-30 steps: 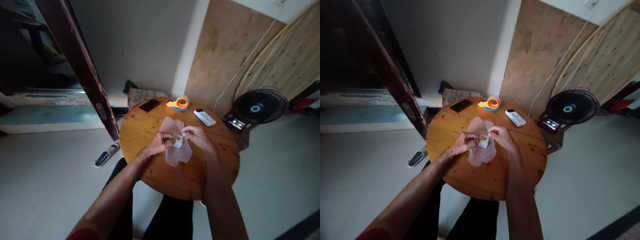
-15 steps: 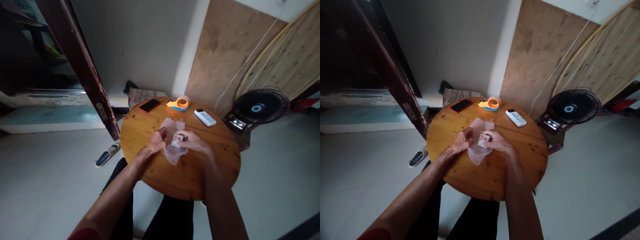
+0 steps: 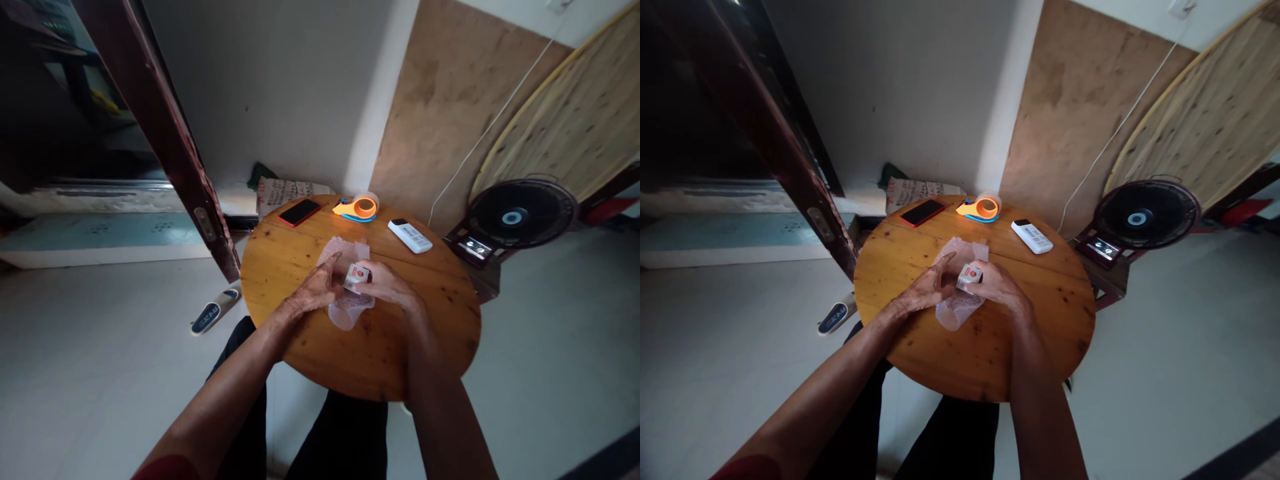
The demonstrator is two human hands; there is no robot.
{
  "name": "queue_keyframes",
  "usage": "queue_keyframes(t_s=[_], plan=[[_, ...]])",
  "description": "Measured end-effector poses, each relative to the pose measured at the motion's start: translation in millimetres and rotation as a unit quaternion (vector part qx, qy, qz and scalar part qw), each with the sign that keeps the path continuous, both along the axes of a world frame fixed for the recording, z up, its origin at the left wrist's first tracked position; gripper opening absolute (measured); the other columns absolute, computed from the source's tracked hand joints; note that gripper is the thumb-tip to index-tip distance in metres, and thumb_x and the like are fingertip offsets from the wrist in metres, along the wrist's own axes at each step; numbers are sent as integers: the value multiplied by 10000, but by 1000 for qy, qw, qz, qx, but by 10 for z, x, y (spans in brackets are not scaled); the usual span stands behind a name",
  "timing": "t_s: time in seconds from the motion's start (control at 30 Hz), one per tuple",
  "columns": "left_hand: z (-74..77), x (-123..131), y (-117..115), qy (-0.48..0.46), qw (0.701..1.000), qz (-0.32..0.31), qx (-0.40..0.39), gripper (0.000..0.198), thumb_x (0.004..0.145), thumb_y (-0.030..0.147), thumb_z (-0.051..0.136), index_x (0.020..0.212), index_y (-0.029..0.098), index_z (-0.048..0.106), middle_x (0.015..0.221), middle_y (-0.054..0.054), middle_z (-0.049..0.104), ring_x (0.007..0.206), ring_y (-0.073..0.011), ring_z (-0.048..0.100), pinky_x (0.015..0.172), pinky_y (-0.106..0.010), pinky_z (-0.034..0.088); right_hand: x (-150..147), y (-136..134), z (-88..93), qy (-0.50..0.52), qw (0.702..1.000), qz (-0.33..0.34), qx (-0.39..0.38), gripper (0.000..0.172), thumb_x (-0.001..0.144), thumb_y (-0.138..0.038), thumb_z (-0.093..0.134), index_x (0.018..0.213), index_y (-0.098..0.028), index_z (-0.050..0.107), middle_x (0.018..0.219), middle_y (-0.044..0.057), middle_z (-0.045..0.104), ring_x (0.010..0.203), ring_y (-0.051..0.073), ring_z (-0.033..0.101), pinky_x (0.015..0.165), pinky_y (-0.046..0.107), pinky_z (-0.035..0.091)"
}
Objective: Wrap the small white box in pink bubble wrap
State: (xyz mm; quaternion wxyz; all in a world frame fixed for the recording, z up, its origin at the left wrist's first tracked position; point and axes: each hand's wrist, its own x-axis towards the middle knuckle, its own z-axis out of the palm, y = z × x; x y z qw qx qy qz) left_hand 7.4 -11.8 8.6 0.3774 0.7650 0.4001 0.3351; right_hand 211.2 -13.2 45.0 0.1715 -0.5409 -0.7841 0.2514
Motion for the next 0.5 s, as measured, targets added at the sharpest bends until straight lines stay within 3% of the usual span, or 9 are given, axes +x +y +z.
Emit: queue_keyframes(t_s=[0.3,0.5], plan=[[4,-14,-8,22,998,-26,48,725,737,131,576,1426,178,356,1078,-52,682,996,-218,630,914,-367,516,106,79,-16,179,977,-108,31,370,727,-340,688,1063,-192,646,874,7,699,748,166,619,672,272,483],[-16,2,-5,69,994,-4,79,730,719,135,588,1421,155,388,1180,-99,641,1068,-251,596,953,-387,493,130,110,-53,233,965,-113,35,366,731,-321,676,1070,-187,640,958,36,711,813,181,641,738,299,501]])
